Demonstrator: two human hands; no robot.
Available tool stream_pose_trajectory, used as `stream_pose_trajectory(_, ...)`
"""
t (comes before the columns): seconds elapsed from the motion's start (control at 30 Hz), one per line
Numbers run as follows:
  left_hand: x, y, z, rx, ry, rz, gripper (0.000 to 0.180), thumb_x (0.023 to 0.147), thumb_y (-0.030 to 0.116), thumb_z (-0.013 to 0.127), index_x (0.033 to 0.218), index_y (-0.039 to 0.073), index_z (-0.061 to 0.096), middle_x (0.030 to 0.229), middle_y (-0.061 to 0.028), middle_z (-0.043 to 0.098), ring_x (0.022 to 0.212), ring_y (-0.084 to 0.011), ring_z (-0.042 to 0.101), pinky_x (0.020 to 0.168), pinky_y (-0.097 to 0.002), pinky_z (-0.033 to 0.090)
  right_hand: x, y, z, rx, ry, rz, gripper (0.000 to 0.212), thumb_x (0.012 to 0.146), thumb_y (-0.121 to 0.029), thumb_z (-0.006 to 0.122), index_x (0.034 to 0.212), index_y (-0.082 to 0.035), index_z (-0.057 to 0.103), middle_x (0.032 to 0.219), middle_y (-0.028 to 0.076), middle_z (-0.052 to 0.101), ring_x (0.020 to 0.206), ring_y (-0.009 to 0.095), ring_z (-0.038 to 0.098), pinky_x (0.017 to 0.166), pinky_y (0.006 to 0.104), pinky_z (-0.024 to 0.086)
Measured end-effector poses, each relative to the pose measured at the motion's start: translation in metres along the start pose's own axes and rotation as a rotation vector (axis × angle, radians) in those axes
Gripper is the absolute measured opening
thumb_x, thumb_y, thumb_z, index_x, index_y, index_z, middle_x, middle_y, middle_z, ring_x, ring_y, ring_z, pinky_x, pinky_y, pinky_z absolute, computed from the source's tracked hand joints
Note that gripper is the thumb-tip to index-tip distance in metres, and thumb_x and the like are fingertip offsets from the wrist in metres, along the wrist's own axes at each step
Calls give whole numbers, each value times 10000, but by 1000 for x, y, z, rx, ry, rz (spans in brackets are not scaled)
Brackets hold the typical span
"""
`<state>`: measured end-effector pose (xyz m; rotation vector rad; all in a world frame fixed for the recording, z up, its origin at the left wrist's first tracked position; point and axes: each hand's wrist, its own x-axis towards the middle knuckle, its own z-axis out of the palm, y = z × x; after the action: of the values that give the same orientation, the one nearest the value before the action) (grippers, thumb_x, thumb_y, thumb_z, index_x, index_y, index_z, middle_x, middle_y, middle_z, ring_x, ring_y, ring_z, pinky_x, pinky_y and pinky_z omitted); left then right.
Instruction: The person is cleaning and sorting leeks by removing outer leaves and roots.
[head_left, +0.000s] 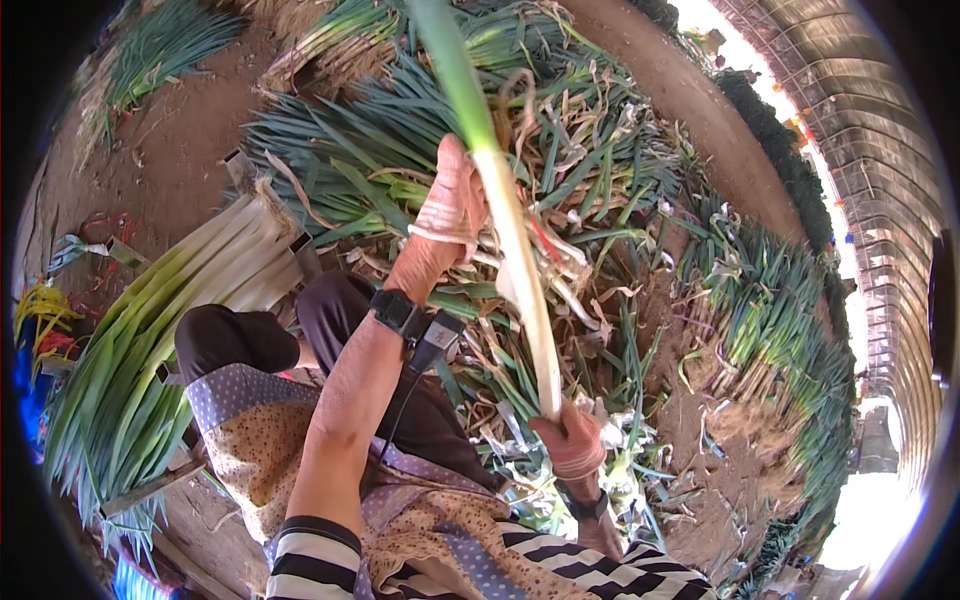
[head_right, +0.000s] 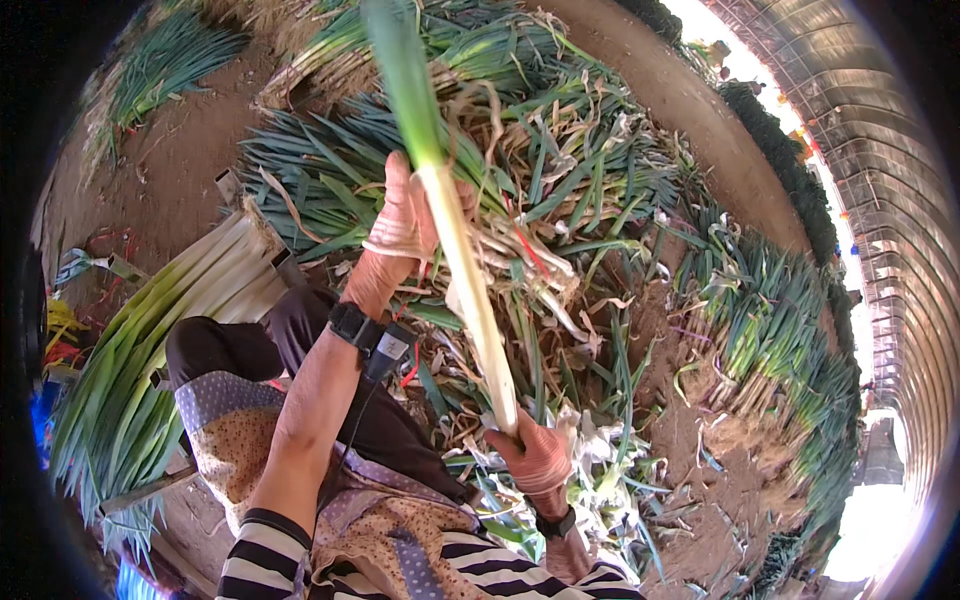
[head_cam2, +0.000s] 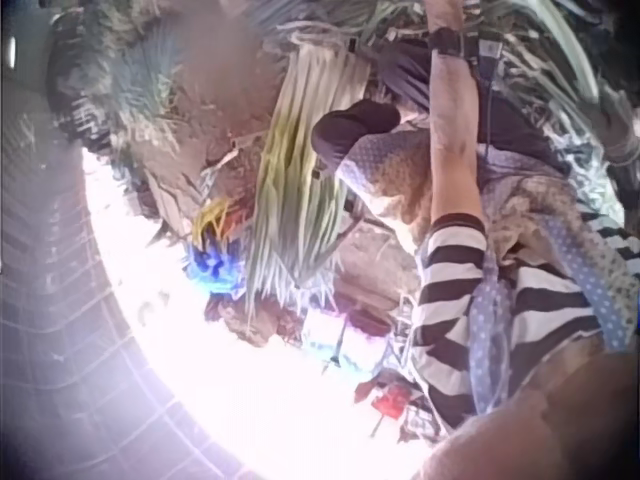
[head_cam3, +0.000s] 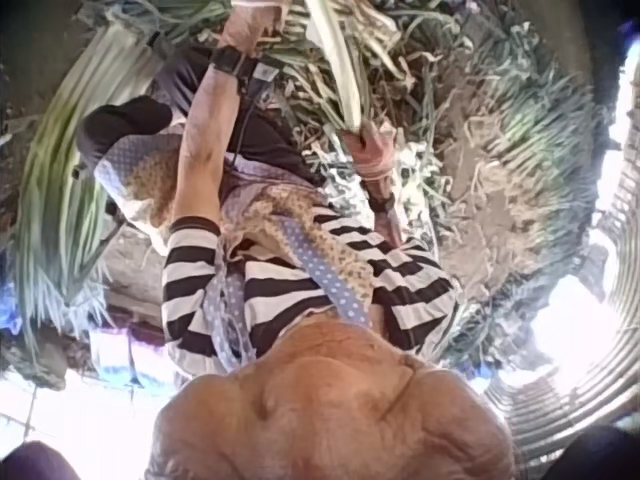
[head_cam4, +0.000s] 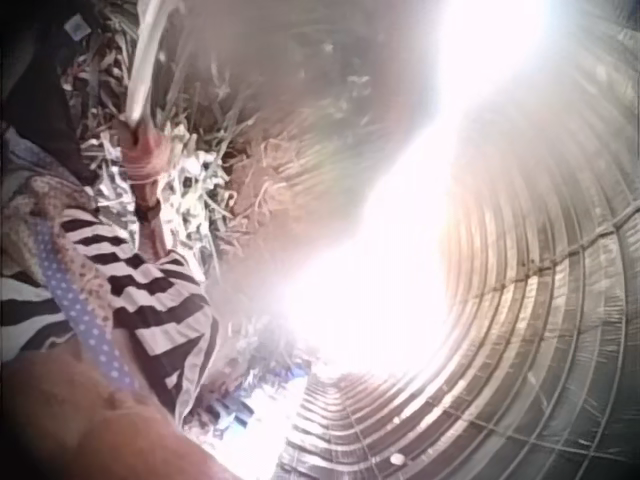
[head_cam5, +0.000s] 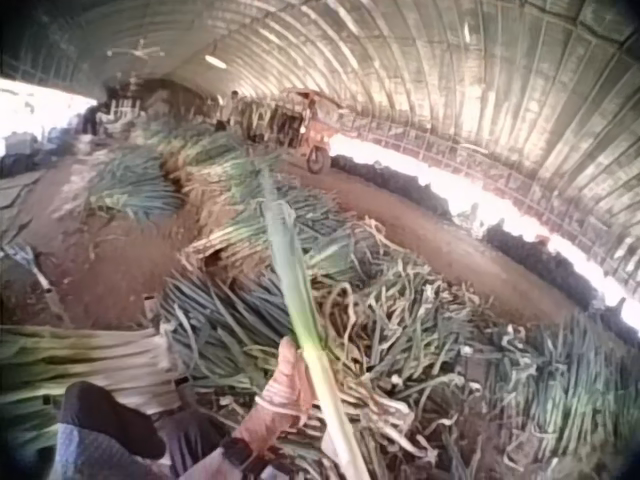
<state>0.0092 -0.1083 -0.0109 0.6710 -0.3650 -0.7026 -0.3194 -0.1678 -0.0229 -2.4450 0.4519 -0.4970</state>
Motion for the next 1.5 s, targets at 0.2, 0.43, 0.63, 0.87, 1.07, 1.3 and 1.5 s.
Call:
stream_pose_trajectory(0.2, -14, 15, 1, -385, 44, 132, 907, 686, 743, 596, 1226, 25, 479, 933, -142, 634, 885, -295, 649, 825, -439, 543, -2, 22, 31, -467, 59, -34, 471, 666, -317, 814, 1045, -102, 635, 620, 95, 573, 532, 287, 567, 472, 396, 418)
stream_pose_trajectory(0.43, -19, 13, -5, -258, 52, 189, 665, 782, 525, 685, 1186, 29, 504, 880, -132, 630, 795, -270, 651, 770, -418, 549, 79, 27, 65, 55, 1, 243, 497, 702, -334, 781, 1110, -119, 596, 1089, 110, 583, 921, 277, 592, 774, 367, 492)
stream_pose_trajectory(0.63, -24, 2, 13, -295, 86, 29, 482, 798, 436, 708, 1058, 47, 593, 875, -81, 639, 773, -201, 631, 731, -325, 540, 215, -56, 51, 411, 179, -175, 317, 742, -247, 756, 943, -27, 646, 960, 89, 609, 799, 224, 585, 727, 321, 481)
stream_pose_trajectory(0.87, -10, -8, 7, -331, 179, 154, 420, 850, 408, 660, 1072, 58, 591, 908, -89, 652, 810, -206, 645, 757, -342, 541, 256, -68, 57, 1057, 120, 69, 204, 767, -96, 744, 945, -26, 674, 803, 76, 667, 679, 112, 576, 617, 250, 446)
stream_pose_trajectory(1.07, -10, 6, -3, -306, 134, 146, 456, 865, 470, 611, 990, 33, 573, 834, -100, 617, 711, -204, 618, 830, -458, 514, 154, -63, 37, 1639, -332, -54, 234, 891, -266, 619, 912, -44, 546, 668, 46, 476, 521, 193, 475, 444, 342, 428)
stream_pose_trajectory(1.3, -11, 20, -18, -344, 159, 180, 479, 830, 510, 637, 908, 40, 590, 743, -70, 603, 624, -167, 582, 807, -427, 520, 38, -10, -9, 1283, -75, 533, 156, 779, -114, 709, 838, 1, 622, 640, 33, 522, 514, 103, 459, 392, 252, 380)
stream_pose_trajectory(1.5, -13, 30, -26, -383, 96, 275, 556, 827, 526, 637, 1178, 110, 524, 764, -66, 577, 580, -144, 528, 635, -351, 505, -68, 69, 2, 290, -120, 823, 224, 753, -150, 735, 902, 5, 671, 707, 11, 612, 673, 81, 533, 621, 238, 439)
